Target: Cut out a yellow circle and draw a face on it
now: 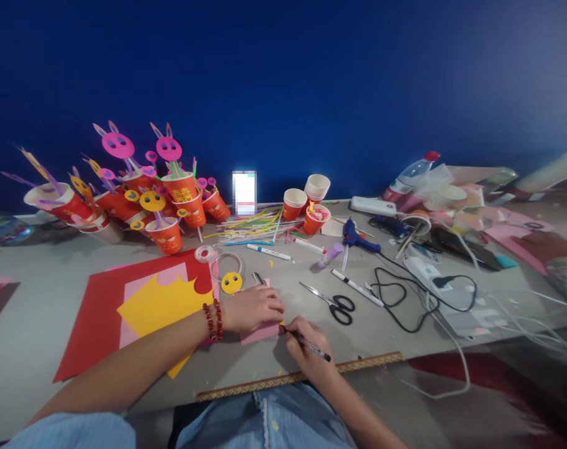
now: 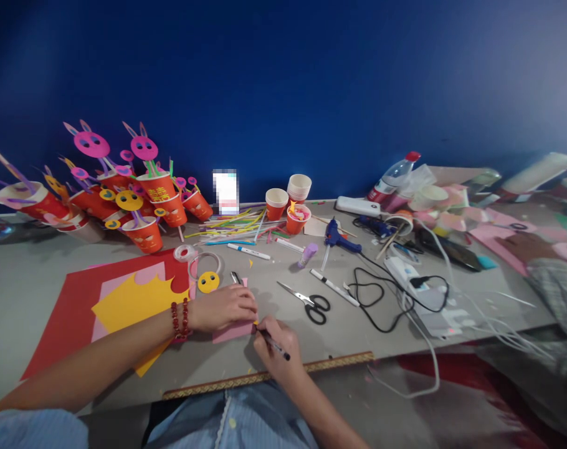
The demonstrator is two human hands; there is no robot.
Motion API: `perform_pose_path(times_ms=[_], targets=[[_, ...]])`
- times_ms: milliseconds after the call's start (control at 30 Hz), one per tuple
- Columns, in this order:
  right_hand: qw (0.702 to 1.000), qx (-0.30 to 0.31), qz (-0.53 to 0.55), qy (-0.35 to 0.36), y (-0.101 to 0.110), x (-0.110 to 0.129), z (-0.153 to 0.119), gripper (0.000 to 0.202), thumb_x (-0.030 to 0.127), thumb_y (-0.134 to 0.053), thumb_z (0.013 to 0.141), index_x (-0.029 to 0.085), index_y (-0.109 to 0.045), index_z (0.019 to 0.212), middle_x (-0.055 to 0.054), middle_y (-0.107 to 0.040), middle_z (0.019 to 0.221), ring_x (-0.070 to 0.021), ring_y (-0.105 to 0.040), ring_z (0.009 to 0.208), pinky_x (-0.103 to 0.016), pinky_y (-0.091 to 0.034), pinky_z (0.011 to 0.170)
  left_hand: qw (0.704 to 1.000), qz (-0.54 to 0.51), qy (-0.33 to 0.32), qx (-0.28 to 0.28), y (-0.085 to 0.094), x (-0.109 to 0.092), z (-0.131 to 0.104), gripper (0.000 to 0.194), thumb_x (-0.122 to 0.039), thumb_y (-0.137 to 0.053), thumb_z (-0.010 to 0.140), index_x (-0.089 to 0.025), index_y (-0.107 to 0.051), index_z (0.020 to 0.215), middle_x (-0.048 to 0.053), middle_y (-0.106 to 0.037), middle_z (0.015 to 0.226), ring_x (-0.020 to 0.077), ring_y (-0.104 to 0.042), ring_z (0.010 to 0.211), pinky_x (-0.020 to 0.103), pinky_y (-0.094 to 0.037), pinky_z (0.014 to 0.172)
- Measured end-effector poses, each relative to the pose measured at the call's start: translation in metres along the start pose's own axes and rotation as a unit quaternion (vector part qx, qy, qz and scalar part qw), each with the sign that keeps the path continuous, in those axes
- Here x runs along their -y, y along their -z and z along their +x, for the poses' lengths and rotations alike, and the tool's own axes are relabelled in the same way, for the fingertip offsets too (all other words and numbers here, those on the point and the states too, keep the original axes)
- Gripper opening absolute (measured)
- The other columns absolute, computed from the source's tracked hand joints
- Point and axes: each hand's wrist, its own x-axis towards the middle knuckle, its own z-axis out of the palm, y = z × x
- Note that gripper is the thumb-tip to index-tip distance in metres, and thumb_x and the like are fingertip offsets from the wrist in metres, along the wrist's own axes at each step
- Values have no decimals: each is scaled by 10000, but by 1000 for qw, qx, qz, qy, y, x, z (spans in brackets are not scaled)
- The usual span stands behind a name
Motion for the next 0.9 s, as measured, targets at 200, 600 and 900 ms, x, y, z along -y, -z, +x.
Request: perform_pose_path(times_ms=[200,600,900], targets=[[1000,4,8,1,1,-1,-3,107,153,-463,804,217,-538,762,28,-540,584,-147,-528,535,-226,-382,537,1000,1,-4,-3,-1,1,0,221,-173,-533,936,-237,-645,1116,47,-687,1113,225,-536,1098,363,-386,947],[1000,3,12,-3,7,-1,-12,112,172,-455,834,217,-530,764,44,-497,560,-141,-502,520,-231,-369,529,1000,-1,-2,-11,-4,2,-2,241,-162,-553,917,-237,-641,1129,39,-685,1125,219,-540,1101,360,-388,940],[999,-3,38,16,14,1,-14,193,184,-461,936,214,-593,1072,-49,-674,872,-178,-648,782,-257,-500,699,1000,15,2,-12,-3,-3,-3,216,-156,-537,932,-210,-634,1117,34,-682,1133,217,-539,1077,348,-391,916]])
